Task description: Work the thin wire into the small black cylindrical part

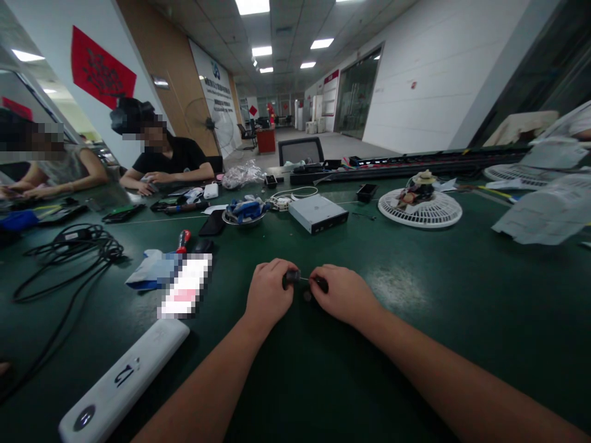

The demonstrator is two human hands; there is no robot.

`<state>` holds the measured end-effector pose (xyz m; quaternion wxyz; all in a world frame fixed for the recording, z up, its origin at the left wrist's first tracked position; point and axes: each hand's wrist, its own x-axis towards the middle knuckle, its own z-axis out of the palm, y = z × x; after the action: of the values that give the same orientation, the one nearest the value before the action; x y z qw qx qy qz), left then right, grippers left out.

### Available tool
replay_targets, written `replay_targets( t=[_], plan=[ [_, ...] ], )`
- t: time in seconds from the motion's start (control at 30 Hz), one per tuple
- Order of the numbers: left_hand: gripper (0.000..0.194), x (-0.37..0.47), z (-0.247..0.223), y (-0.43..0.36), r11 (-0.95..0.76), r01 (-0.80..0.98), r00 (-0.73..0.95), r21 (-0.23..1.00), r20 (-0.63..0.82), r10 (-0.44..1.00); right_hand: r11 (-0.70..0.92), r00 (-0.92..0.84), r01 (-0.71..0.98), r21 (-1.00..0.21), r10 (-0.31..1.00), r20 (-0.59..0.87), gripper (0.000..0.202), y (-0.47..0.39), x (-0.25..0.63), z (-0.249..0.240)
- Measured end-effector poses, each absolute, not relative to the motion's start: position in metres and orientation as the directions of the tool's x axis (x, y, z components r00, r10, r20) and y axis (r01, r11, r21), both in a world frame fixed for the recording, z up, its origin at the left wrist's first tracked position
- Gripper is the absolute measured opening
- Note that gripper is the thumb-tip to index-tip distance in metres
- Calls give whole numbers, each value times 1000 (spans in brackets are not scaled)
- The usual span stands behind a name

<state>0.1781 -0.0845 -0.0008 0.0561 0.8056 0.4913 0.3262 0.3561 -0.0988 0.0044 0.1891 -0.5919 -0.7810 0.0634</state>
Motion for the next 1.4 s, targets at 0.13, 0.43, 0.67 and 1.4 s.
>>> replay_targets(
  t=[0.13,0.43,0.67,1.4],
  plan=[
    [30,176,-4,-82,-446,784,215,432,486,847,187,-118,916,-354,971,208,34,-97,358,7],
    [25,175,-5,-82,-384,800,165,460,447,879,351,-327,821,-451,936,132,15,-99,356,4],
    [30,177,-5,-82,-441,763,221,472,451,865,394,-226,678,-620,915,333,13,-98,356,1],
    [26,180,-3,-86,-599,638,363,483,497,788,492,-168,532,-689,859,484,22,-98,356,1]
  ],
)
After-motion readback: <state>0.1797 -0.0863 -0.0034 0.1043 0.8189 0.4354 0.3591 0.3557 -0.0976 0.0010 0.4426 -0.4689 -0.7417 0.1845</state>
